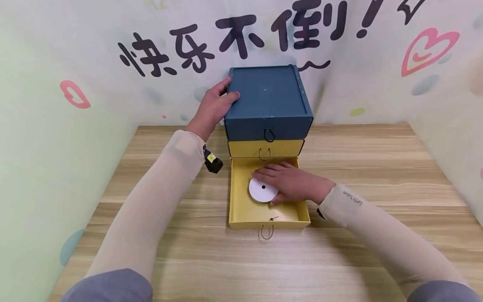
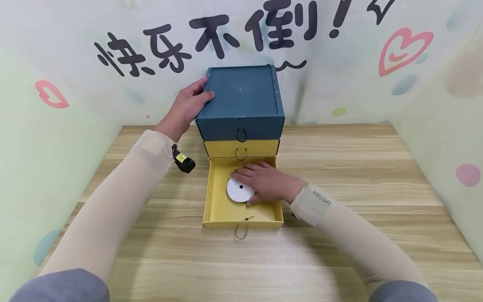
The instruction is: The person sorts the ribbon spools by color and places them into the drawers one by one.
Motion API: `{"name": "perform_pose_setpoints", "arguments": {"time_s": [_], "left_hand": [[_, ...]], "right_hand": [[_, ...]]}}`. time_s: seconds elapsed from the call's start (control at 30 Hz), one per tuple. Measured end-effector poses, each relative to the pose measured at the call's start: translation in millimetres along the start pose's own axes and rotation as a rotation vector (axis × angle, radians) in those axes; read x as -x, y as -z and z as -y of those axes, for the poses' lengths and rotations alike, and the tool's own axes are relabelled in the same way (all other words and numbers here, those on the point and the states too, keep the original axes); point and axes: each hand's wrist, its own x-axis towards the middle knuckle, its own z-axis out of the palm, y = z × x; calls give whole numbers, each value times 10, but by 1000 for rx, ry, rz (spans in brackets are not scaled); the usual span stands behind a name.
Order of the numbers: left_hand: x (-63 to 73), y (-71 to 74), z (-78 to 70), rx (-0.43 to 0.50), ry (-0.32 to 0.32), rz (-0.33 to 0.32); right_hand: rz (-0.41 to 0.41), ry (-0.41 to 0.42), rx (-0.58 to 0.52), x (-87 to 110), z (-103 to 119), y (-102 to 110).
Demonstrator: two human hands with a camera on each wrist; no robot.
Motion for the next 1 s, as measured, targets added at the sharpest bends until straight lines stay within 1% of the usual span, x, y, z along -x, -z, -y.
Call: {"name": "perform_pose_setpoints", "arguments": {"time_s": [0.3, 0.63, 0.77, 1.0], "left_hand": [[-2, -4, 0, 3, -5, -7], [-1, -2, -11, -2, -5, -3], [-2, -6, -12, -1, -3, 1], [5, 0, -13, -12, 6, -4]], "right_hand": [[21, -13, 60, -31, 3, -23], [25, -23, 79, -17, 35, 11], [2, -18, 91, 12, 41, 17], [-76, -6, 95, 134, 67, 70]]}}
